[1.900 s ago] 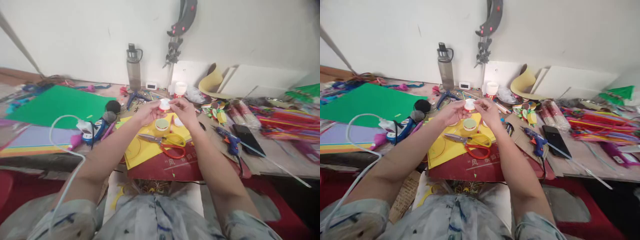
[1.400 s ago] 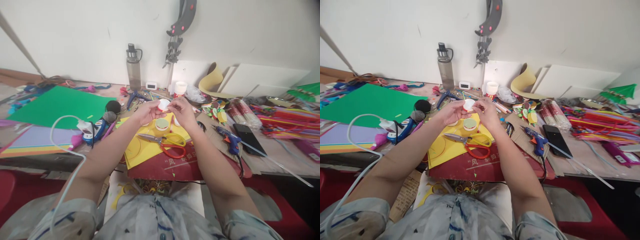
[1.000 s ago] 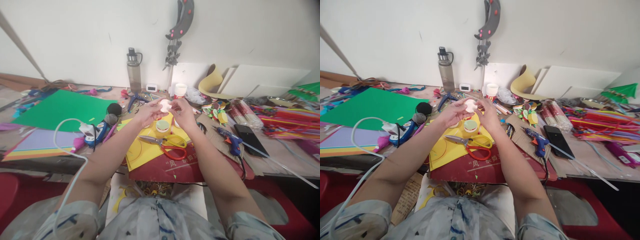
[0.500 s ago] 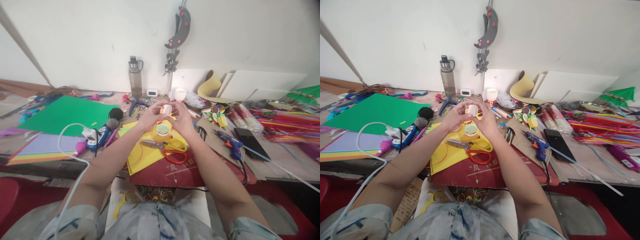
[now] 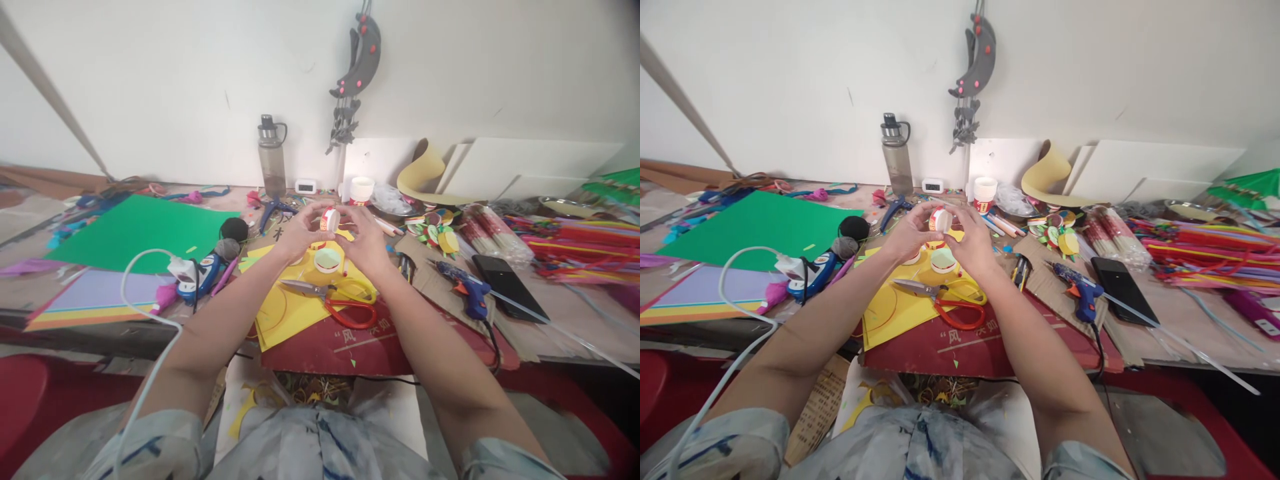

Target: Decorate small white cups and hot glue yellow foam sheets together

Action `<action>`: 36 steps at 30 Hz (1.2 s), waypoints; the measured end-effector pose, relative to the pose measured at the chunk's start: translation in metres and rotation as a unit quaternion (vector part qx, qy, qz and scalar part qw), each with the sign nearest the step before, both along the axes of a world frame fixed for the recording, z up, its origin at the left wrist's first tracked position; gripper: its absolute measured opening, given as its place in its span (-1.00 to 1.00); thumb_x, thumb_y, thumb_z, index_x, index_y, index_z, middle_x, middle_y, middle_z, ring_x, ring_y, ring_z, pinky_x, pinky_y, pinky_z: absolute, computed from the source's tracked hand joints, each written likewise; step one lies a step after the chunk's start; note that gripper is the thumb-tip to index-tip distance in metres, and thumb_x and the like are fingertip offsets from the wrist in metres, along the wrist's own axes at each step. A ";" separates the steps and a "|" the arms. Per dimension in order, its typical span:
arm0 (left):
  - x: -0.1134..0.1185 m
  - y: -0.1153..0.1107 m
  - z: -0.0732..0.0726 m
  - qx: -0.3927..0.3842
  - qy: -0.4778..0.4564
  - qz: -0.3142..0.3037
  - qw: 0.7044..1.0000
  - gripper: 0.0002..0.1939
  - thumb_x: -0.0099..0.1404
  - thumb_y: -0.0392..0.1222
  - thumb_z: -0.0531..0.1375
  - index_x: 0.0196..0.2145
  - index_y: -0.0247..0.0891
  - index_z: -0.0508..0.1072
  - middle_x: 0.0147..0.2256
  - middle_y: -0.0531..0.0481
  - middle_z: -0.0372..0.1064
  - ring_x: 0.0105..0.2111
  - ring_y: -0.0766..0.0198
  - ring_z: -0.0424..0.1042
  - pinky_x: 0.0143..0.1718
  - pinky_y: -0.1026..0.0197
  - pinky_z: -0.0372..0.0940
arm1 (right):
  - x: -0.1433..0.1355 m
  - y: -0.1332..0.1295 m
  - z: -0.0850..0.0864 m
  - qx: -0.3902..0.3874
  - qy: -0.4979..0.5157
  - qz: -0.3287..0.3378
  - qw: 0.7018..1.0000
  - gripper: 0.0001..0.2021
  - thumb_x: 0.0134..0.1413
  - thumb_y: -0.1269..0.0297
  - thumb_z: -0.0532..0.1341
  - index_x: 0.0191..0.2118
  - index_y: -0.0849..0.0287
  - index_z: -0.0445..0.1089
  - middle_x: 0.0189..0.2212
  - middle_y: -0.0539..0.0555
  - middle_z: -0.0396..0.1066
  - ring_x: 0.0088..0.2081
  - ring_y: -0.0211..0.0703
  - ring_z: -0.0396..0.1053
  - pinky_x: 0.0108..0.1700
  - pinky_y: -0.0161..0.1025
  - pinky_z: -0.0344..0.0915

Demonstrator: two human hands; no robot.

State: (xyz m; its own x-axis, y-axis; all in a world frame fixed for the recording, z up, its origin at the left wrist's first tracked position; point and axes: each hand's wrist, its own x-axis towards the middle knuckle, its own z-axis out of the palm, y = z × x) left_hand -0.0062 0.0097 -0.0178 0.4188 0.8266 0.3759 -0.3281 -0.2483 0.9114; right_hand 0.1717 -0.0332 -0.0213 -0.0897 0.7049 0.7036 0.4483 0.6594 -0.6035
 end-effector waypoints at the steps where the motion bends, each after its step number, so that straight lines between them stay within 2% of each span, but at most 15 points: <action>1: 0.000 0.001 0.000 0.005 0.002 0.005 1.000 -0.25 -0.16 -0.12 0.63 0.01 -0.12 0.51 0.03 -0.08 0.49 -0.02 0.12 0.48 -0.02 0.14 0.37 | 0.000 0.001 0.000 -0.001 0.001 0.009 1.000 -0.56 0.14 0.20 0.38 0.14 0.00 0.43 0.08 0.21 0.41 -0.01 0.08 0.49 0.02 0.09 0.57; 4: -0.001 0.001 0.001 0.023 0.004 0.019 1.000 -0.24 -0.19 -0.13 0.64 -0.03 -0.15 0.49 0.00 -0.06 0.47 -0.04 0.14 0.47 -0.03 0.16 0.35 | 0.001 0.003 -0.001 0.001 0.006 0.042 0.999 -0.55 0.16 0.13 0.38 0.16 -0.01 0.42 0.07 0.20 0.44 0.02 0.08 0.50 0.10 0.11 0.54; 7: -0.002 0.002 0.002 0.036 0.005 0.016 0.999 -0.24 -0.20 -0.14 0.64 -0.03 -0.15 0.48 -0.03 -0.04 0.47 -0.08 0.17 0.47 -0.03 0.17 0.35 | 0.002 0.005 -0.001 -0.001 0.017 0.062 0.998 -0.55 0.17 0.07 0.38 0.15 0.01 0.44 0.06 0.19 0.46 0.00 0.05 0.51 0.09 0.09 0.54; 13: -0.002 -0.001 0.005 0.005 0.012 0.011 1.000 -0.26 -0.20 -0.15 0.63 -0.05 -0.16 0.50 -0.04 -0.05 0.50 -0.06 0.14 0.50 -0.03 0.14 0.38 | 0.002 0.005 -0.001 -0.029 0.038 0.041 0.998 -0.51 0.12 -0.10 0.40 0.10 0.01 0.48 0.02 0.18 0.47 -0.09 0.01 0.52 0.00 0.06 0.55; 17: -0.003 -0.002 0.005 -0.025 0.009 0.004 1.000 -0.29 -0.14 -0.15 0.60 -0.02 -0.16 0.50 -0.06 -0.03 0.52 -0.12 0.19 0.51 -0.15 0.21 0.43 | 0.002 0.007 -0.002 -0.046 0.057 0.054 0.996 -0.53 0.11 -0.06 0.40 0.08 0.03 0.47 -0.01 0.16 0.45 -0.13 -0.03 0.50 -0.07 0.00 0.54; 21: -0.003 0.000 0.002 -0.056 -0.002 -0.021 0.998 -0.29 -0.09 -0.10 0.59 0.01 -0.14 0.49 -0.06 -0.03 0.52 -0.15 0.22 0.52 -0.19 0.22 0.48 | 0.007 0.011 -0.003 -0.079 0.074 0.075 0.991 -0.53 0.09 0.02 0.39 0.10 0.03 0.44 0.03 0.16 0.44 -0.09 -0.04 0.48 -0.03 0.00 0.52; 26: -0.001 -0.001 0.002 -0.084 -0.021 -0.015 0.996 -0.24 -0.16 -0.06 0.63 -0.01 -0.18 0.48 -0.11 -0.02 0.50 -0.17 0.24 0.53 -0.17 0.18 0.53 | 0.014 0.013 0.000 -0.155 0.129 0.120 0.972 -0.53 0.02 0.06 0.42 0.07 0.02 0.46 0.06 0.12 0.53 -0.01 -0.01 0.49 0.12 0.07 0.46; 31: 0.003 -0.006 0.005 -0.109 -0.023 -0.010 0.994 -0.27 -0.15 -0.01 0.63 -0.07 -0.22 0.45 -0.13 -0.01 0.46 -0.20 0.25 0.53 -0.19 0.15 0.56 | 0.015 0.011 0.001 -0.212 0.188 0.175 0.943 -0.47 0.01 -0.11 0.43 0.06 0.03 0.49 0.02 0.12 0.58 0.03 0.02 0.53 0.17 0.10 0.44; 36: 0.005 -0.007 0.004 -0.119 -0.031 -0.002 0.992 -0.30 -0.10 -0.01 0.61 -0.07 -0.23 0.44 -0.16 0.01 0.47 -0.22 0.26 0.54 -0.14 0.08 0.56 | 0.016 0.012 0.000 -0.238 0.220 0.162 0.932 -0.43 -0.07 -0.21 0.46 0.00 0.00 0.53 0.04 0.10 0.58 0.04 0.01 0.53 0.15 0.07 0.48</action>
